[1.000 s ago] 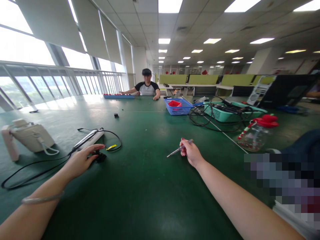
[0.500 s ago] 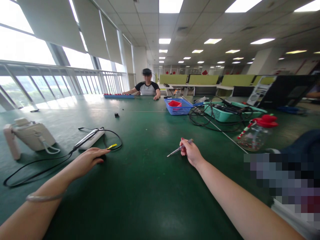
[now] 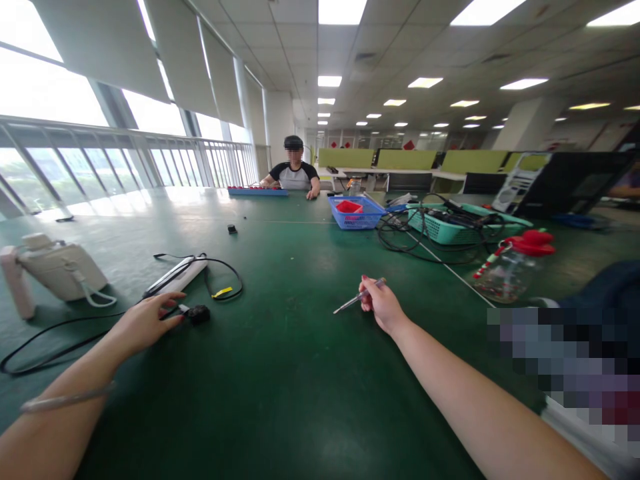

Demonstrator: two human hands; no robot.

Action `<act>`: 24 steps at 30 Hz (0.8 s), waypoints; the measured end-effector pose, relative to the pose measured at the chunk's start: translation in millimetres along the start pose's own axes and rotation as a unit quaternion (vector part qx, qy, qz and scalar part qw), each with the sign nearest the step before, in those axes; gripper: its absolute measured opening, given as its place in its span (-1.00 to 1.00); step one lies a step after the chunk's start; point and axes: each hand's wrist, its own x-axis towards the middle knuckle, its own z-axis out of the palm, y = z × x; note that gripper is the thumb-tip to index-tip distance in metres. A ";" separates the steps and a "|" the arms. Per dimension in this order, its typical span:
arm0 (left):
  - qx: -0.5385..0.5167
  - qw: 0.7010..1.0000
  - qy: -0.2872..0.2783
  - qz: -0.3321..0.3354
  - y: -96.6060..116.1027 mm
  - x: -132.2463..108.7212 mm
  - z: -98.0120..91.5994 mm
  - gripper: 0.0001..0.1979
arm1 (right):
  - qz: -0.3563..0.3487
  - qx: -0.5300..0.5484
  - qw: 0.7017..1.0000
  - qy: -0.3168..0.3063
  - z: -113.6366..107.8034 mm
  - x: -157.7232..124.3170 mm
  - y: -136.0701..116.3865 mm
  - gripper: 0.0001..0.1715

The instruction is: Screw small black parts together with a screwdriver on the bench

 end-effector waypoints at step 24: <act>0.001 0.991 -0.011 0.130 27.8 -5.8 6.1 -0.34 | 0.003 0.012 1.000 0.000 -0.4 -0.6 -3.1 -0.52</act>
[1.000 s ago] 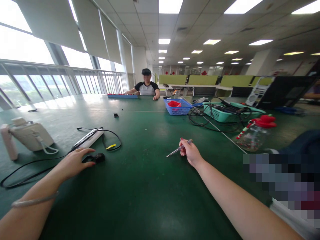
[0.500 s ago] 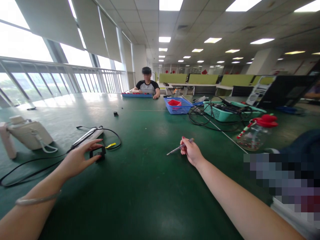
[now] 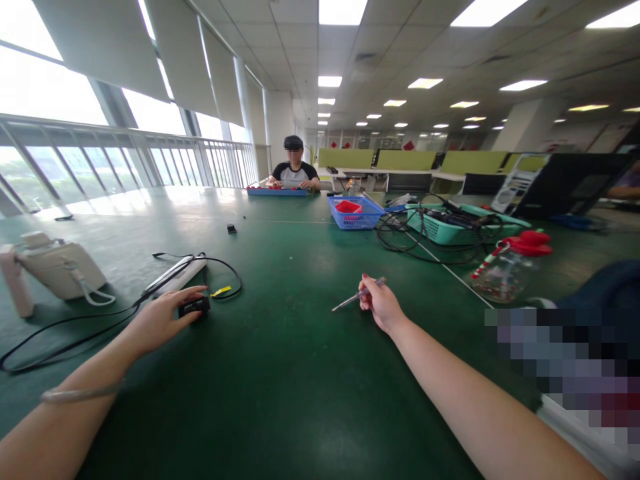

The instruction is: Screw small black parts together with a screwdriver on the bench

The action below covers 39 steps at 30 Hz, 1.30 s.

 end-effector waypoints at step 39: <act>0.034 0.999 0.015 -0.004 32.1 -3.8 -12.4 -0.57 | -0.006 0.014 1.000 -0.005 -0.9 0.3 0.2 -0.52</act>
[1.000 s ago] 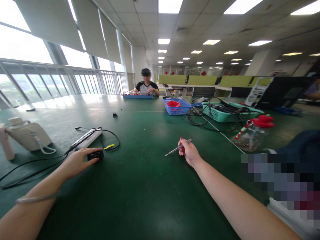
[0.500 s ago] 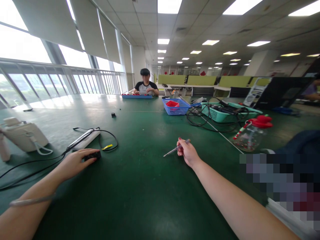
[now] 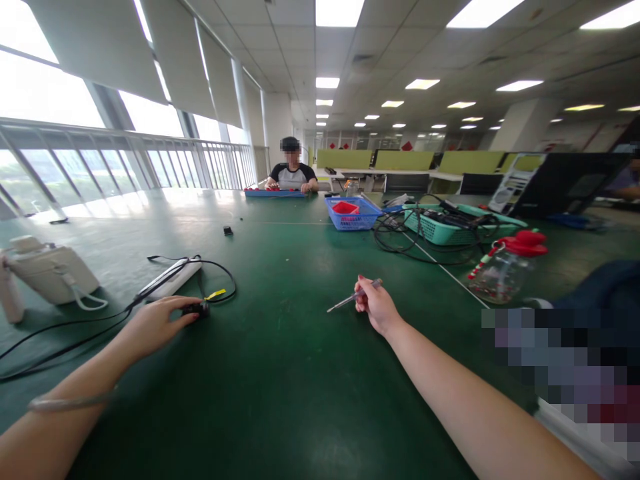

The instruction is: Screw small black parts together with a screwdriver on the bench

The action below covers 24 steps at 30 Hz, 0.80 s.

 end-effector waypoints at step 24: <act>-0.179 0.969 -0.009 0.168 192.1 76.7 92.6 -0.64 | -0.293 -0.393 0.871 -0.038 20.8 -35.4 -21.8 -0.72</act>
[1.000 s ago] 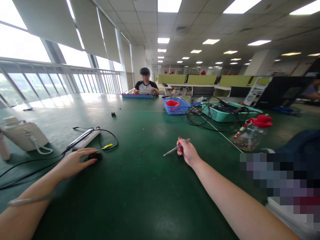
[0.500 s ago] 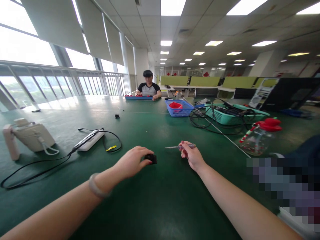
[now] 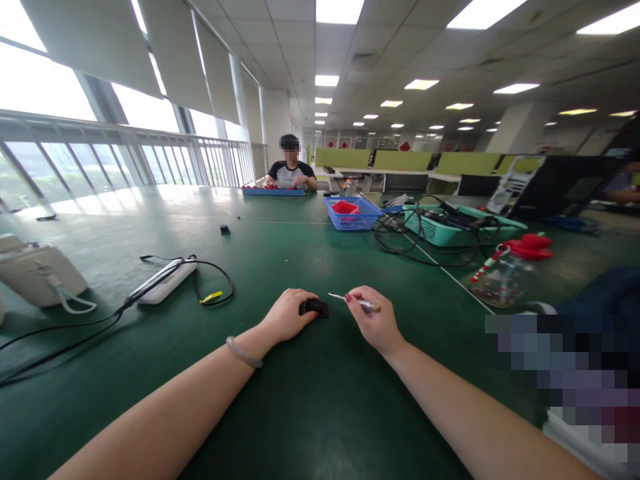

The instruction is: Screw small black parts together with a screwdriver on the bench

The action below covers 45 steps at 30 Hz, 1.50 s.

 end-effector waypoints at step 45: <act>-0.020 1.000 -0.011 0.010 -4.8 1.3 2.6 -0.62 | -0.289 -0.258 0.900 -0.199 6.4 -5.9 -33.2 -0.75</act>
